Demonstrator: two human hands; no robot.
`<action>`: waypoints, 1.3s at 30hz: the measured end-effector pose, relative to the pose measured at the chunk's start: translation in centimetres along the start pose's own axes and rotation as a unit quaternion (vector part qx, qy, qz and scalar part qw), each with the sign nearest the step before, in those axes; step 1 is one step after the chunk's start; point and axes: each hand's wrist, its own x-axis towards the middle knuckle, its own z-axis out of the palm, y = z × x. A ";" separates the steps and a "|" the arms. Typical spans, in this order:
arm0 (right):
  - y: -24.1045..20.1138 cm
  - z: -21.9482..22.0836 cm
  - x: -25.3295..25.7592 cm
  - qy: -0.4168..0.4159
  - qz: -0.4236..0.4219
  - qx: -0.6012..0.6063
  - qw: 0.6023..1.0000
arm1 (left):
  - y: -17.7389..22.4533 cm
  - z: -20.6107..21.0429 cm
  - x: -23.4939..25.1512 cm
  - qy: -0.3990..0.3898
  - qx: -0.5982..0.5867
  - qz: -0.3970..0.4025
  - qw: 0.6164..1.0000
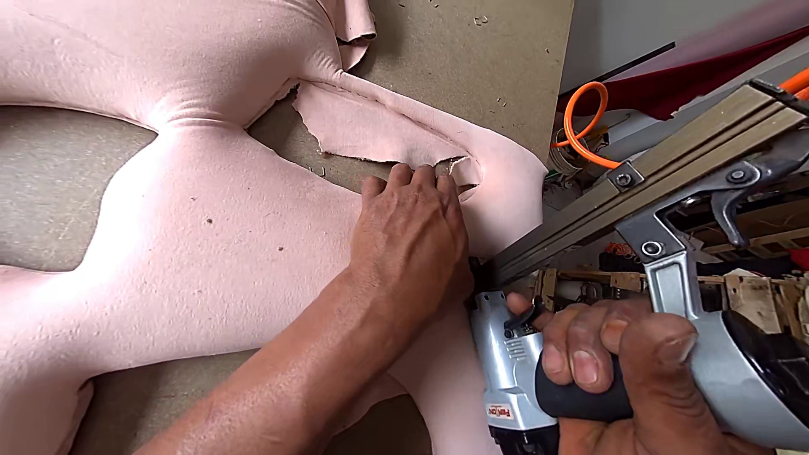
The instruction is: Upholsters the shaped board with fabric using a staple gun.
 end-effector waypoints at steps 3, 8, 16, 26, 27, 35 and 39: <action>0.1 0.3 -0.1 -0.004 0.007 0.016 1.000 | 0.1 -0.1 -0.1 0.001 -0.008 0.003 1.000; 0.2 0.5 -0.2 -0.004 0.005 0.032 0.999 | 0.0 0.0 0.1 0.006 -0.018 0.005 1.000; 0.3 0.3 0.0 0.013 -0.032 -0.026 0.999 | -0.8 -0.7 -0.5 -0.008 -0.020 -0.015 1.000; -0.7 -2.1 0.5 -0.080 0.030 0.052 0.995 | -1.3 -0.7 -1.0 0.001 -0.003 -0.045 0.999; -0.6 -2.0 0.5 -0.076 0.022 0.041 0.996 | -1.4 -0.5 -1.0 0.006 -0.004 -0.042 0.999; 0.1 -0.9 1.0 -0.071 -0.002 0.005 0.997 | -1.7 -0.4 -1.1 0.016 -0.030 -0.018 0.999; 0.2 0.2 0.5 -0.053 -0.009 -0.016 0.998 | -2.0 -0.9 -1.3 -0.009 -0.048 0.005 0.999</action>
